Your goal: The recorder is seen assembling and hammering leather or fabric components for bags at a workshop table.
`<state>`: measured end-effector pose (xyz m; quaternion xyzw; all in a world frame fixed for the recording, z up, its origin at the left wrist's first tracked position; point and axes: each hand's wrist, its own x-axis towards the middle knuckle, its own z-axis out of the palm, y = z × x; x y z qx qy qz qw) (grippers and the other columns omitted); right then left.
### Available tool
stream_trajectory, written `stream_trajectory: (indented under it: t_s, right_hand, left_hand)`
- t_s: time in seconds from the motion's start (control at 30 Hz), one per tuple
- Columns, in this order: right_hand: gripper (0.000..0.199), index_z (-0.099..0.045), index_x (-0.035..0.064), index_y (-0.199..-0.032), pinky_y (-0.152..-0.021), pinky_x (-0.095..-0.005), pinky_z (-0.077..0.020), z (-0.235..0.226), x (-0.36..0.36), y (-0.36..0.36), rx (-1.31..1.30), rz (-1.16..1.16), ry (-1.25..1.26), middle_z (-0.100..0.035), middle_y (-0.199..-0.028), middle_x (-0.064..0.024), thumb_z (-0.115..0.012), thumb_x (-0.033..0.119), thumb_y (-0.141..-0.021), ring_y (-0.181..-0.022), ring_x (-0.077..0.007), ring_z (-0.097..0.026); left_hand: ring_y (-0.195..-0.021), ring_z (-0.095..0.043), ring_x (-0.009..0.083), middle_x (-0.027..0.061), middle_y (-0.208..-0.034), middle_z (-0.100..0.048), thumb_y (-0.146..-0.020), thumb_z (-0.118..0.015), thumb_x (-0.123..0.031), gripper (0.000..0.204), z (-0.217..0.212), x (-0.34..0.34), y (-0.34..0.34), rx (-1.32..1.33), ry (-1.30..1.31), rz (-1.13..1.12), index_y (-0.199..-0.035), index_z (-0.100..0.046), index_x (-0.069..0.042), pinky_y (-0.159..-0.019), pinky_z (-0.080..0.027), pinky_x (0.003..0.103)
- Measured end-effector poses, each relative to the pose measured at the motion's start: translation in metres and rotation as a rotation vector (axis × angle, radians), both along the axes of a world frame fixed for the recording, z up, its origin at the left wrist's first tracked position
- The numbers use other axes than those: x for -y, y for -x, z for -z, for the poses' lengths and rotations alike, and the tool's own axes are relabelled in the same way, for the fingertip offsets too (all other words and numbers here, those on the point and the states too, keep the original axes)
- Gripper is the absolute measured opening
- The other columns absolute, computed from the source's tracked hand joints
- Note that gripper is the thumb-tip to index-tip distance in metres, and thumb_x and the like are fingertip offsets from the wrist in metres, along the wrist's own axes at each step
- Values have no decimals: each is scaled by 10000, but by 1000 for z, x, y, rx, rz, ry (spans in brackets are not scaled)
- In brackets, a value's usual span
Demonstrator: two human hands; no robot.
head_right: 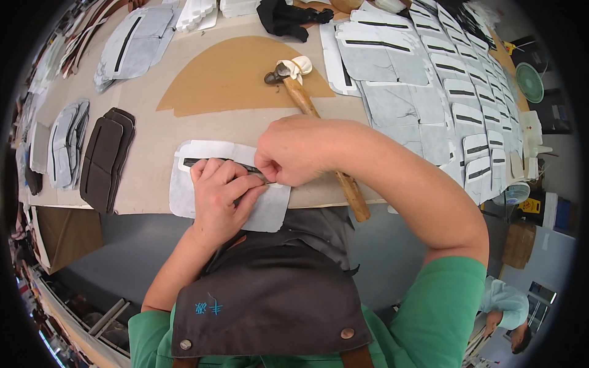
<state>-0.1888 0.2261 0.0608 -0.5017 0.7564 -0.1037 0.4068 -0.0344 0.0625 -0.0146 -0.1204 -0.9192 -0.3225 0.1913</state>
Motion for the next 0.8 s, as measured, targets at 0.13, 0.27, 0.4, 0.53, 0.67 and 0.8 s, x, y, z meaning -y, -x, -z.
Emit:
stream_trajectory:
  t_s: [0.13,0.27,0.4,0.53,0.67,0.8]
  right_hand:
    - [51,-727,89,-795,-633,-425,-498,1,-6,-1,-56,-22,111,-677,-700,-85,-686,64,-779,-681,-315,-643]
    - [22,-705,84,-768,-655,-424,-505,8,-13,-3,-98,-66,213,-659,-678,-88,-696,68,-780,-679,-318,-640]
    - [31,-692,121,-750,-744,-381,-504,10,-24,-8,-287,-221,276,-627,-701,-39,-709,98,-761,-728,-262,-636]
    - [46,-691,164,-798,-793,-347,-494,20,-33,-12,-457,-375,405,-620,-789,24,-694,123,-779,-816,-203,-636]
    - [59,-720,162,-841,-828,-336,-516,22,-48,-14,-525,-410,404,-661,-893,33,-663,149,-830,-884,-187,-670]
    - [220,-766,172,-1021,-826,-350,-524,30,-64,-21,-540,-276,498,-655,-968,18,-666,133,-828,-913,-197,-652]
  left_hand:
    - [-837,-535,205,-30,-846,-604,-777,-860,-158,130,0,2,3,0,8,4,-883,-787,-178,-877,-337,383]
    - [-836,-536,208,-27,-851,-603,-773,-863,-158,134,0,3,2,46,3,2,-881,-785,-176,-878,-337,385]
    - [-839,-545,208,-26,-853,-605,-761,-870,-158,143,0,1,1,40,-2,6,-869,-778,-177,-880,-338,385]
    - [-845,-551,207,-24,-851,-605,-754,-873,-153,158,0,1,0,55,9,-2,-873,-772,-173,-885,-340,381]
    - [-850,-551,207,-24,-855,-607,-757,-870,-149,157,1,1,-2,29,22,1,-877,-771,-171,-888,-341,383]
    - [-881,-560,216,-13,-874,-618,-768,-861,-143,164,0,3,-3,1,53,-10,-898,-761,-151,-897,-343,387]
